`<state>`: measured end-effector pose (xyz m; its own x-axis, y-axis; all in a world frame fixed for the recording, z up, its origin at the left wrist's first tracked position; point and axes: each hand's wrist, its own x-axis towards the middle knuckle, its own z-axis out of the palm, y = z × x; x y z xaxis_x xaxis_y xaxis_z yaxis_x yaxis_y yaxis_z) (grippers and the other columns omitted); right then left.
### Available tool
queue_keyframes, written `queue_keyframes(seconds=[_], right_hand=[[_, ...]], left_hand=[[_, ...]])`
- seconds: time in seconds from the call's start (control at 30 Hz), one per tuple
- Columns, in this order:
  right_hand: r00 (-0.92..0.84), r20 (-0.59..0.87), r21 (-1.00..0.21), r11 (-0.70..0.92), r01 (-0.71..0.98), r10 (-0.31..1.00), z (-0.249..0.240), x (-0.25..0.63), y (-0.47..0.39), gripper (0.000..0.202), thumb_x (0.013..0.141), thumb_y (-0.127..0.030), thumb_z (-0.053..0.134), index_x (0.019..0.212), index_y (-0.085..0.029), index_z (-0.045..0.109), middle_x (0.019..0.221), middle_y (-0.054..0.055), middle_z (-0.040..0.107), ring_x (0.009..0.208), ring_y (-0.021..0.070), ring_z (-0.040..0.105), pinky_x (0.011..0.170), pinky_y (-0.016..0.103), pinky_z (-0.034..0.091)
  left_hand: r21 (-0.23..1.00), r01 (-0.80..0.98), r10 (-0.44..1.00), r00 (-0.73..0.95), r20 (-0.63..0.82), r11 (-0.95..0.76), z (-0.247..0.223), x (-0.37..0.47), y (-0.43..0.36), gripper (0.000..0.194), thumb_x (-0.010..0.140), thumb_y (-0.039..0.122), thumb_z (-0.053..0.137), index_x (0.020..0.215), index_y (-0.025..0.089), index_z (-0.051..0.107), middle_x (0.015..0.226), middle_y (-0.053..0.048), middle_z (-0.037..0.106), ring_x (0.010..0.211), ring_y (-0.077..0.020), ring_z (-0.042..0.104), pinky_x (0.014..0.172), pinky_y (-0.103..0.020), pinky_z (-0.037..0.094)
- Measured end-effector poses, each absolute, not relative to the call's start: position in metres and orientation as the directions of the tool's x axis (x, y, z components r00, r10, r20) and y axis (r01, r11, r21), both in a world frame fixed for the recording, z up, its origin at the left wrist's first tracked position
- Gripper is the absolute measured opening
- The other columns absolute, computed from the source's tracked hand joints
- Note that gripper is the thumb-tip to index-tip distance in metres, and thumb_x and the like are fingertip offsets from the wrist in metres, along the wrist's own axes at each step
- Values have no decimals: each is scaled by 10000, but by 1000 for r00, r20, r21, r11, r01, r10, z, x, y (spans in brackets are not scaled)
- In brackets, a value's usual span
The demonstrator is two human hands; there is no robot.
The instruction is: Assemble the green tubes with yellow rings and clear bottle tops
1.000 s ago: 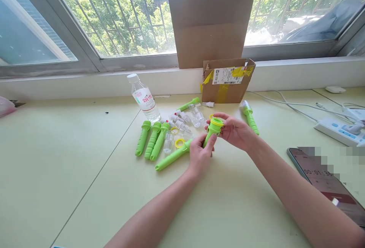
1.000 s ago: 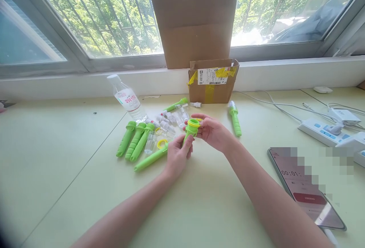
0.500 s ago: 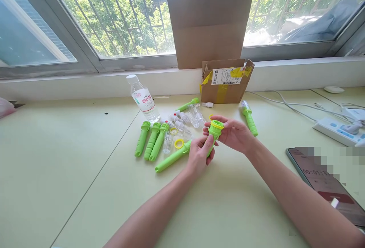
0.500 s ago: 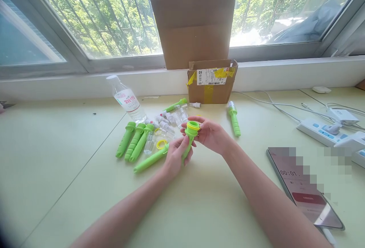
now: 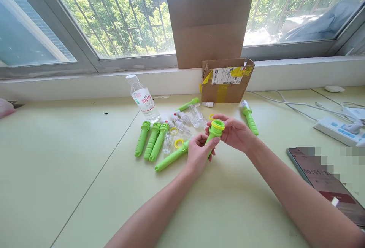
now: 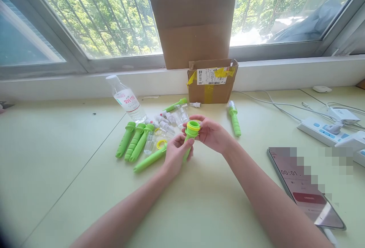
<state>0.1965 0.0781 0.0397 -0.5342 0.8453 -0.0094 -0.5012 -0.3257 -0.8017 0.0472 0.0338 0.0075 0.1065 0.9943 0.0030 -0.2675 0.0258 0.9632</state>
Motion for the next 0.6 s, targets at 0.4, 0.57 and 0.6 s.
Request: queue_keyframes(seconds=[0.4, 0.57, 0.6], right_hand=[[-460, -55, -790, -321, -523, 886, 33, 194, 82, 247, 738, -153, 574, 960, -221, 659, 1022, 57, 712, 968, 211, 654, 904, 395, 482], [-470, -51, -789, -324, -521, 881, 33, 193, 81, 246, 756, -146, 556, 960, -228, 665, 965, 34, 716, 889, 183, 656, 866, 357, 493], [-473, -47, -789, -324, -523, 880, 33, 193, 80, 243, 761, -149, 554, 960, -233, 666, 953, 29, 715, 879, 183, 654, 836, 349, 501]], left_hand=[[993, -87, 997, -29, 78, -81, 2, 49, 32, 421, 822, 572, 546, 711, 167, 583, 558, 35, 452, 460, -69, 405, 436, -209, 324], [990, -105, 995, 22, 95, -92, 6, 48, 30, 462, 828, 605, 515, 702, 165, 572, 510, 48, 412, 391, -55, 358, 399, -218, 260], [989, -117, 996, 24, 90, -86, 7, 48, 30, 477, 822, 619, 512, 693, 163, 570, 495, 50, 405, 376, -55, 356, 391, -220, 253]])
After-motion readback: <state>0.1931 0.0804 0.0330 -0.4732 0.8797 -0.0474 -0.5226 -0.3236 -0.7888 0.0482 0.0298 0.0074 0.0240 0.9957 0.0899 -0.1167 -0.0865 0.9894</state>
